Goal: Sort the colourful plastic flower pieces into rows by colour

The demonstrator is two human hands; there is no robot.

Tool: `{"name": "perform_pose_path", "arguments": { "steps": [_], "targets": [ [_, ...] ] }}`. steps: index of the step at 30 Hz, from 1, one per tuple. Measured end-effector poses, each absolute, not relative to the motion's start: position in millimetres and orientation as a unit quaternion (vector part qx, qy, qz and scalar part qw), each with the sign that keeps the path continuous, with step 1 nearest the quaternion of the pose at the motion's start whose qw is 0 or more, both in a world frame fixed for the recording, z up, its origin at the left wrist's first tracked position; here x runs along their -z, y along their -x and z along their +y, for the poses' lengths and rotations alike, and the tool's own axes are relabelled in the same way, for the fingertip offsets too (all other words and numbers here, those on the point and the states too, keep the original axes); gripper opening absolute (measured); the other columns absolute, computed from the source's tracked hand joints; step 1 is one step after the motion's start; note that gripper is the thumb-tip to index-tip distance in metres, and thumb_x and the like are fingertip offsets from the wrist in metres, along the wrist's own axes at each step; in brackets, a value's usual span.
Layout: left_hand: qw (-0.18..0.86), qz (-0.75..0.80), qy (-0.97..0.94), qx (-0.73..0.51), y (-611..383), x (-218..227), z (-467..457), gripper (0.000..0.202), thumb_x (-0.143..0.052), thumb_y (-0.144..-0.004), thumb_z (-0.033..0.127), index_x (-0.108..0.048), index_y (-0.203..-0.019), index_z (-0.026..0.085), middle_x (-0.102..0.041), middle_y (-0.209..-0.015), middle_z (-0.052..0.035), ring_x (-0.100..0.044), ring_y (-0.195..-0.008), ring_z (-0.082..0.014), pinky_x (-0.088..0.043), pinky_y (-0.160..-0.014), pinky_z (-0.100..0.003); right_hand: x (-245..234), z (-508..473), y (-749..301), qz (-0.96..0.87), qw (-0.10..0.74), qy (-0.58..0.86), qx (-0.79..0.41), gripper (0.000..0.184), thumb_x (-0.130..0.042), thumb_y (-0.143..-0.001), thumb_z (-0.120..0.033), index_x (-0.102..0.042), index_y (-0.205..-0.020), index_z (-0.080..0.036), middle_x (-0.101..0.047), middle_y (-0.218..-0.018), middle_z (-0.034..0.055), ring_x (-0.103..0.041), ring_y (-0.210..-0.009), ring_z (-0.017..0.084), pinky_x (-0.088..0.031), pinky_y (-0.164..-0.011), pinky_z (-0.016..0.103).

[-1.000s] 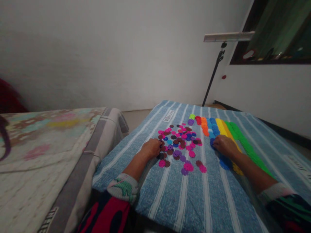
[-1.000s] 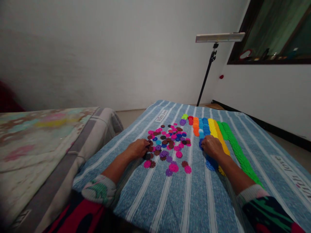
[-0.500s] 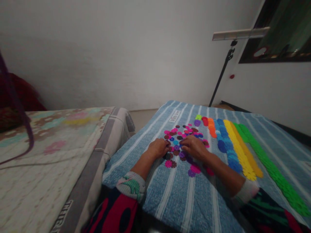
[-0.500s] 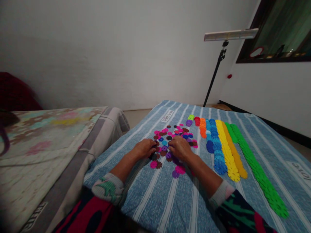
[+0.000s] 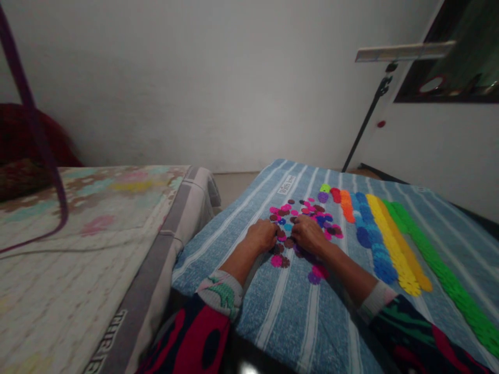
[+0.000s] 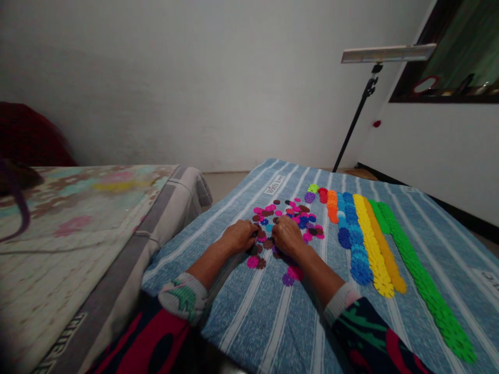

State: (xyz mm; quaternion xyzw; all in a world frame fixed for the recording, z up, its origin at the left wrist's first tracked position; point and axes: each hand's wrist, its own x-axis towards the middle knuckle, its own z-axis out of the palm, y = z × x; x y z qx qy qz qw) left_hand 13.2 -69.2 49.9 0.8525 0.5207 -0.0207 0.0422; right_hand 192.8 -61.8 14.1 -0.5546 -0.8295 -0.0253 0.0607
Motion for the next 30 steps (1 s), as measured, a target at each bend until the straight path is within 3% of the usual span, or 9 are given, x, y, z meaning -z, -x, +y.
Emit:
{"name": "perform_pose_path", "arguments": {
  "steps": [6, 14, 23, 30],
  "targets": [
    [0.038, 0.532, -0.846, 0.016, -15.9, -50.2, -71.8, 0.029, -0.050, -0.085, 0.026, -0.071, -0.106, 0.024, -0.069, -0.106, -0.0114, -0.064, -0.100, -0.0272, -0.052, -0.080, -0.035, -17.7, -68.6, -200.3, -0.822, 0.060, 0.565, 0.028, 0.025, -0.050, -0.086, -0.014, -0.074, -0.078, -0.013, -0.069, -0.094, 0.0130, -0.057, -0.097, 0.022, -0.037, -0.082, 0.029],
    [0.041, 0.561, -0.827, -0.018, -23.6, -46.3, -73.9, 0.028, -0.052, -0.085, 0.037, -0.070, -0.101, 0.022, -0.066, -0.107, -0.0124, -0.061, -0.104, -0.0291, -0.051, -0.081, -0.037, -24.3, -67.6, -215.3, -0.833, 0.078, 0.547, -0.030, 0.019, -0.057, -0.081, -0.015, -0.075, -0.085, -0.022, -0.070, -0.094, 0.0052, -0.058, -0.098, 0.020, -0.038, -0.085, 0.027],
    [0.029, 0.579, -0.814, -0.041, -28.3, -36.6, -68.6, 0.027, -0.050, -0.087, 0.033, -0.071, -0.099, 0.021, -0.066, -0.108, -0.0124, -0.059, -0.108, -0.0269, -0.049, -0.084, -0.034, -18.8, -69.1, -227.7, -0.832, 0.091, 0.545, -0.038, 0.040, -0.057, -0.075, -0.008, -0.074, -0.107, -0.025, -0.071, -0.109, 0.0056, -0.056, -0.106, 0.022, -0.038, -0.090, 0.030],
    [0.013, 0.591, -0.805, -0.047, -26.8, -35.9, -68.4, 0.030, -0.046, -0.089, 0.027, -0.066, -0.108, 0.015, -0.065, -0.110, -0.0160, -0.059, -0.107, -0.0303, -0.050, -0.083, -0.039, -19.7, -72.2, -219.8, -0.848, 0.060, 0.527, -0.007, 0.021, -0.054, -0.083, -0.015, -0.074, -0.089, -0.021, -0.069, -0.103, 0.0084, -0.057, -0.103, 0.023, -0.038, -0.084, 0.029]
  ]
}}
